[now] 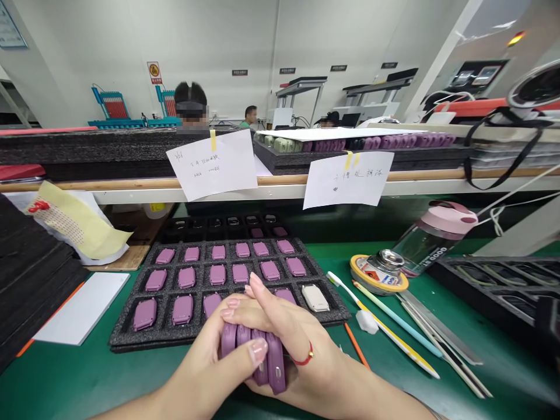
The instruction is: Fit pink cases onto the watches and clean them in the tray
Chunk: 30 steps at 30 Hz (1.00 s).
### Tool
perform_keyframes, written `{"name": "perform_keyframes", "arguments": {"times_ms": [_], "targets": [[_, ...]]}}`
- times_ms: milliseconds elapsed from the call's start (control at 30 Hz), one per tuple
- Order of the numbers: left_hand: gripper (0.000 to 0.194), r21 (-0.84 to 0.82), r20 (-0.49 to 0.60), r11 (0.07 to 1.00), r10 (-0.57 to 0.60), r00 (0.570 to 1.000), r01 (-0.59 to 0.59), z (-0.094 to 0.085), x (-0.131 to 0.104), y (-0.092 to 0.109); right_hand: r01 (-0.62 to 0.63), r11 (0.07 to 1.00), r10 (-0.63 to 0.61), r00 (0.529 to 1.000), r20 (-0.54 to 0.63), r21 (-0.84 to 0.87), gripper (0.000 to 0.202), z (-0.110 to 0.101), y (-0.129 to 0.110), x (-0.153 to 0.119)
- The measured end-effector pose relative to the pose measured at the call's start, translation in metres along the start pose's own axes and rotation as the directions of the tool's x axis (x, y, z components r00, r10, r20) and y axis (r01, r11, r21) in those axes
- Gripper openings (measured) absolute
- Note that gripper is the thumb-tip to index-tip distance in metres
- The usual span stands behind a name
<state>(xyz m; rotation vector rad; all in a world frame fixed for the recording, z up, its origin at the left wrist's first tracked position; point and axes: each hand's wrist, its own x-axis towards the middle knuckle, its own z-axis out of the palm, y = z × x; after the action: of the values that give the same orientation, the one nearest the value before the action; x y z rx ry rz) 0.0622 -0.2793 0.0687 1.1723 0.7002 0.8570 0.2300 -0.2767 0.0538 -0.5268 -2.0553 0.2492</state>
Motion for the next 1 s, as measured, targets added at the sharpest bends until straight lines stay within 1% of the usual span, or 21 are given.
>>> {"name": "perform_keyframes", "arguments": {"times_ms": [33, 100, 167, 267, 333, 433, 533, 567, 633, 700, 767, 900, 1000], "targets": [[0.041, -0.001, 0.006, 1.000, -0.008, 1.000, 0.008, 0.000, 0.000, 0.001, -0.009, 1.000, 0.009, 1.000, -0.002, 0.016, 0.096, 0.000, 0.000, 0.000], [0.051, 0.008, 0.042, 0.999, -0.033, 0.999, 0.033, -0.001, -0.001, 0.002, -0.049, 0.997, 0.050, 0.999, -0.009, 0.060, 0.094, -0.001, 0.000, 0.001], [0.059, 0.005, 0.093, 0.996, -0.094, 0.991, 0.094, -0.002, -0.003, 0.004, -0.084, 0.992, 0.086, 0.996, -0.018, 0.094, 0.093, -0.002, 0.001, 0.000], [0.060, -0.024, 0.173, 0.988, -0.148, 0.974, 0.154, -0.006, -0.003, 0.006, -0.085, 0.990, 0.087, 0.996, -0.019, 0.114, 0.096, -0.004, 0.003, -0.002], [0.062, -0.056, 0.241, 0.986, -0.138, 0.961, 0.155, -0.011, -0.002, 0.006, -0.091, 0.988, 0.093, 0.996, -0.014, 0.127, 0.099, -0.004, 0.004, -0.003], [0.071, -0.129, 0.361, 0.981, -0.086, 0.928, 0.141, -0.020, 0.002, 0.003, -0.120, 0.980, 0.124, 0.992, -0.016, 0.158, 0.098, -0.005, 0.005, -0.005], [0.079, -0.202, 0.431, 0.968, -0.050, 0.901, 0.150, -0.029, 0.006, -0.001, -0.119, 0.976, 0.127, 0.992, -0.029, 0.182, 0.098, -0.006, 0.005, -0.005], [0.078, -0.221, 0.437, 0.962, -0.049, 0.898, 0.160, -0.030, 0.006, -0.002, -0.116, 0.975, 0.124, 0.992, -0.029, 0.190, 0.099, -0.007, 0.005, -0.005], [0.066, -0.230, 0.427, 0.959, -0.054, 0.903, 0.166, -0.030, 0.006, -0.001, -0.109, 0.973, 0.117, 0.993, -0.029, 0.202, 0.102, -0.006, 0.005, -0.004], [0.049, -0.185, 0.382, 0.969, -0.081, 0.920, 0.162, -0.028, 0.005, 0.001, -0.109, 0.972, 0.118, 0.993, -0.032, 0.206, 0.104, -0.006, 0.006, -0.004], [0.041, -0.110, 0.329, 0.981, -0.117, 0.937, 0.161, -0.025, 0.004, 0.004, -0.114, 0.972, 0.124, 0.992, -0.036, 0.205, 0.107, -0.006, 0.006, -0.004], [0.046, 0.010, 0.271, 0.988, -0.150, 0.951, 0.153, -0.022, 0.002, 0.008, -0.133, 0.970, 0.141, 0.990, -0.025, 0.205, 0.106, -0.007, 0.006, -0.004], [0.048, 0.003, 0.247, 0.991, -0.131, 0.960, 0.134, -0.018, 0.001, 0.009, -0.154, 0.965, 0.159, 0.987, -0.006, 0.211, 0.104, -0.007, 0.005, -0.003]]}}
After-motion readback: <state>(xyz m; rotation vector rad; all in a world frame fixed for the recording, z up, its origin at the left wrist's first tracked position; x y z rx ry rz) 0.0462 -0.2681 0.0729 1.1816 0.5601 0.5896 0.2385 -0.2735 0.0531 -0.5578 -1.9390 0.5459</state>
